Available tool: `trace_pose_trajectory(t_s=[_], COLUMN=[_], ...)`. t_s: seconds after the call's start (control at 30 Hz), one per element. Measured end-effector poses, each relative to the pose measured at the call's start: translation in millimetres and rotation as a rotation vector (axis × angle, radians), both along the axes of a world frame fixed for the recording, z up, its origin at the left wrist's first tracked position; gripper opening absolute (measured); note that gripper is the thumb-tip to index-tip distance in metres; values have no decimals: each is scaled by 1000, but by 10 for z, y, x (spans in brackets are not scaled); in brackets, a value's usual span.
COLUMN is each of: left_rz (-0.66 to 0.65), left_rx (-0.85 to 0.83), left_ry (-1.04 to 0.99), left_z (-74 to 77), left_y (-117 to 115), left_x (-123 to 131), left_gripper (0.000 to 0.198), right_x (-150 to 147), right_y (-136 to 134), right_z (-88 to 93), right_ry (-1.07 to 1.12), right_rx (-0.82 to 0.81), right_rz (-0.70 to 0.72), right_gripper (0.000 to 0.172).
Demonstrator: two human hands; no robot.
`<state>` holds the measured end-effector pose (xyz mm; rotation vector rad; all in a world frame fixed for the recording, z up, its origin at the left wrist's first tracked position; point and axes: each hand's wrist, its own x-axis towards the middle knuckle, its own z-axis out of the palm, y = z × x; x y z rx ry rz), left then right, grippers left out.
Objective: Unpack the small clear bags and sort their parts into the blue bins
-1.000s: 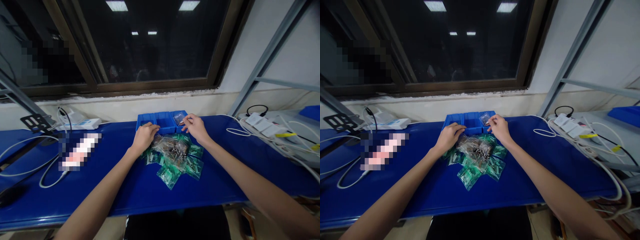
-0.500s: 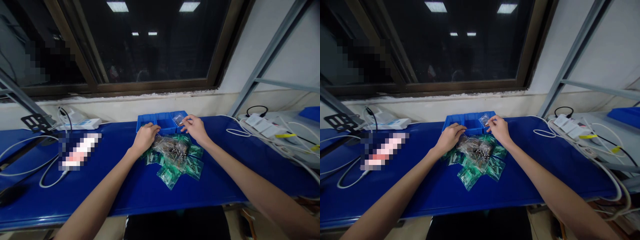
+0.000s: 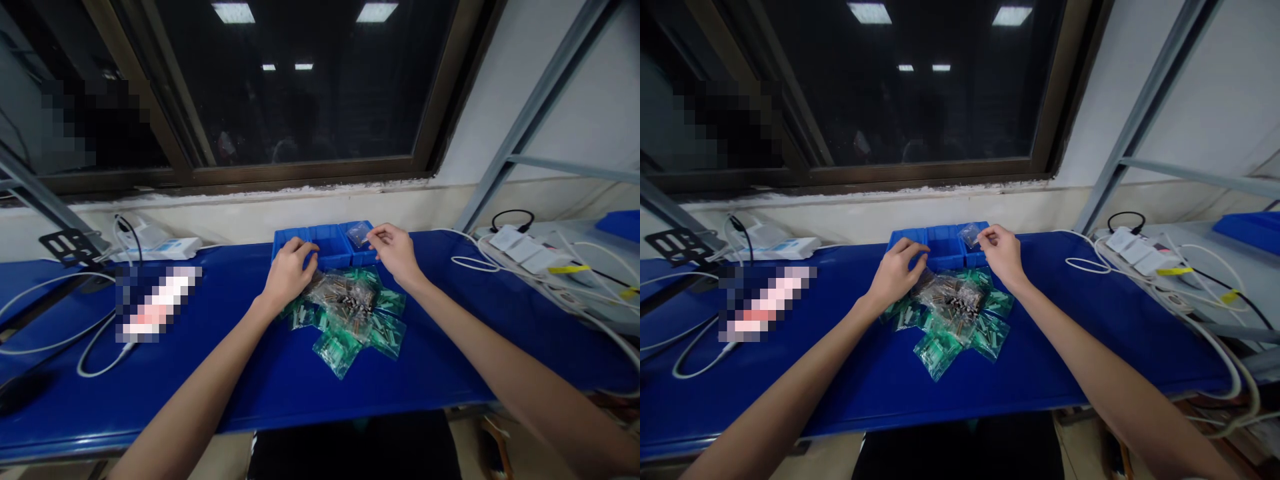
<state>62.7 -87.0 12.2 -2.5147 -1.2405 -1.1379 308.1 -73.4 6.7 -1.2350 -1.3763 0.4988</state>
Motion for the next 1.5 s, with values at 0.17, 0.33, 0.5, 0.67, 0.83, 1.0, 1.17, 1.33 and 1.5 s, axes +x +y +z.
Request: trace_pose_trajectory(t_s=[0.17, 0.33, 0.5, 0.67, 0.83, 1.0, 1.17, 1.33, 1.5], left_rz=[-52, -65, -83, -92, -163, -180, -173, -169, -161], left_rx=[32, 37, 38, 26, -26, -42, -48, -69, -93], left_ry=[-9, 7, 2, 27, 168, 309, 331, 353, 360], left_z=[-1, -10, -6, -6, -11, -33, -45, -29, -10], left_y=[-20, -35, -47, -71, -130, -155, -146, -159, -170], left_x=[27, 50, 70, 84, 131, 170, 168, 168, 170], left_gripper=[21, 22, 22, 23, 25, 22, 23, 25, 25], right_x=[74, 93, 95, 94, 75, 67, 150, 157, 123], right_y=[56, 61, 52, -37, -251, -322, -219, -204, -223], right_z=[-18, -36, -10, 111, 135, 88, 45, 78, 147], right_ry=[15, -331, -498, -574, -810, -980, -1126, -1147, -1092], right_rx=[76, 71, 89, 28, -230, -159, -246, -360, -396], right_rz=[-65, -108, -139, 7, 478, 342, 267, 298, 329], right_gripper=[18, 3, 13, 13, 15, 24, 33, 50, 54])
